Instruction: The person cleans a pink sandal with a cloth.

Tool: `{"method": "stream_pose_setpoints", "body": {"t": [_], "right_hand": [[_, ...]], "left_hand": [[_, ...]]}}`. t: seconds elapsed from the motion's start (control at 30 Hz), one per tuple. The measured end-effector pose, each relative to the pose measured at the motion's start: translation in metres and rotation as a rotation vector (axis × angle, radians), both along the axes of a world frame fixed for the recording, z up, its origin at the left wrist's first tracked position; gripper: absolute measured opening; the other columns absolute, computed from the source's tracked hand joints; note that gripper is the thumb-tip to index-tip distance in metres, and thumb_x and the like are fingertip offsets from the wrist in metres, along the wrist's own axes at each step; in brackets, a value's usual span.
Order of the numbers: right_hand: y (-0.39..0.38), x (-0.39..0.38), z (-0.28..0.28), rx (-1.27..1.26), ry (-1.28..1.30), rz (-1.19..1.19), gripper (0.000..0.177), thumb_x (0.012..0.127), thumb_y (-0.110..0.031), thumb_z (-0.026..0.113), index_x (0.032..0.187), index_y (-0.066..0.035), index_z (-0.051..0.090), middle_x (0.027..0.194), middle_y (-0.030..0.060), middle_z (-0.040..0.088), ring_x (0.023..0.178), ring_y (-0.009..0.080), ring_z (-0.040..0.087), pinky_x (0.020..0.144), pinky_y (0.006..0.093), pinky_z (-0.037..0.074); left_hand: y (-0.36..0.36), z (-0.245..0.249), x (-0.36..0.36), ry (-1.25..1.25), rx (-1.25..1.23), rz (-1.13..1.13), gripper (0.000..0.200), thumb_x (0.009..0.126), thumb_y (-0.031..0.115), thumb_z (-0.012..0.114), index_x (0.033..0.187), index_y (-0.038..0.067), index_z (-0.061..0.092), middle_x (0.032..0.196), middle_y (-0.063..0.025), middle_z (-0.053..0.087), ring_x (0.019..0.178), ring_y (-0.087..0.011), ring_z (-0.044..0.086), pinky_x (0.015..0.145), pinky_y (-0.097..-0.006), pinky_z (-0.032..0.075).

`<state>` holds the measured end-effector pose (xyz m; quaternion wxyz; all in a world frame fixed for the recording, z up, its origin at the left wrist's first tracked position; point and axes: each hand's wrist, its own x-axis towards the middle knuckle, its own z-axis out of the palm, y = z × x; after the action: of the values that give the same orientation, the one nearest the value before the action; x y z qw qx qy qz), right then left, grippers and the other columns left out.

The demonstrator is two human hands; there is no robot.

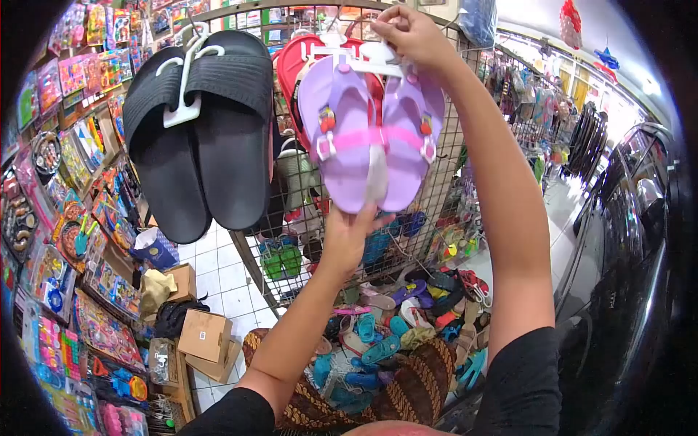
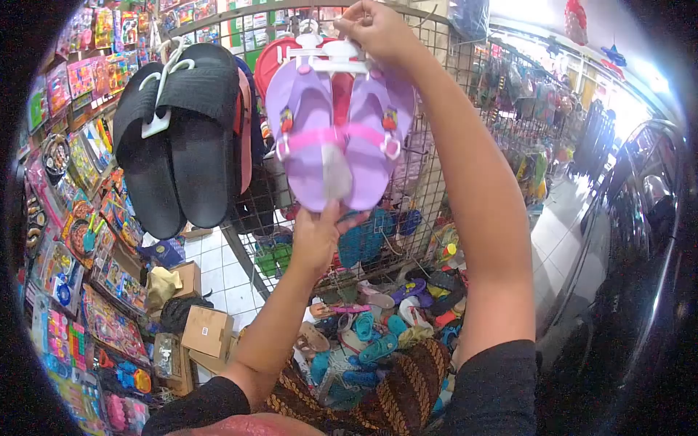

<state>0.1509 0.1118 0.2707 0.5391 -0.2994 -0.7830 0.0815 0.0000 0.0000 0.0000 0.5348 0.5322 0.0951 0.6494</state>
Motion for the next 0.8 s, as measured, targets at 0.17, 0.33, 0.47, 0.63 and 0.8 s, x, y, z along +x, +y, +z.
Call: {"method": "stream_pose_setpoints", "body": {"t": [0.17,0.33,0.47,0.63,0.8], "right_hand": [[0.046,-0.017,0.034,0.201,-0.112,-0.25,0.023,0.09,-0.025,0.071,0.086,-0.003,0.065,0.071,0.0059,0.065,0.062,0.0125,0.058,0.057,0.0296,0.045],[0.07,-0.034,0.057,-0.025,-0.034,-0.064,0.013,0.087,-0.015,0.069,0.084,-0.003,0.066,0.07,0.0078,0.064,0.058,0.0136,0.056,0.056,0.0291,0.045],[0.081,-0.046,0.054,-0.071,-0.025,0.176,0.017,0.087,-0.014,0.066,0.101,-0.005,0.064,0.083,0.0101,0.066,0.069,0.0145,0.059,0.059,0.0298,0.047],[0.048,-0.02,0.01,0.109,-0.087,-0.19,0.052,0.088,-0.035,0.064,0.133,-0.012,0.055,0.109,0.0131,0.068,0.094,0.0258,0.063,0.08,0.038,0.05],[-0.006,-0.004,-0.114,-0.163,0.226,-0.351,0.063,0.088,-0.059,0.062,0.115,-0.002,0.063,0.109,0.0148,0.067,0.1,0.0276,0.064,0.084,0.0372,0.05]], "left_hand": [[0.007,0.052,-0.009,-0.047,-0.14,0.089,0.045,0.099,0.021,0.059,0.133,-0.001,0.042,0.125,-0.0129,0.058,0.106,-0.0248,0.065,0.087,-0.0404,0.059],[0.009,0.086,-0.017,-0.067,-0.119,0.113,0.044,0.098,0.023,0.061,0.13,0.0,0.044,0.121,-0.0112,0.06,0.103,-0.0221,0.066,0.081,-0.0364,0.06],[0.006,0.085,-0.02,-0.088,-0.135,0.133,0.044,0.098,0.023,0.062,0.131,0.001,0.044,0.125,-0.0107,0.058,0.108,-0.0231,0.064,0.084,-0.038,0.06],[0.011,0.059,-0.015,-0.137,-0.123,0.101,0.045,0.097,0.021,0.063,0.132,0.002,0.043,0.128,-0.0098,0.057,0.111,-0.024,0.063,0.089,-0.0408,0.058],[0.018,0.054,-0.026,-0.091,-0.13,0.161,0.044,0.096,0.021,0.065,0.13,0.002,0.046,0.124,-0.0093,0.057,0.108,-0.023,0.063,0.091,-0.0409,0.058]]}}
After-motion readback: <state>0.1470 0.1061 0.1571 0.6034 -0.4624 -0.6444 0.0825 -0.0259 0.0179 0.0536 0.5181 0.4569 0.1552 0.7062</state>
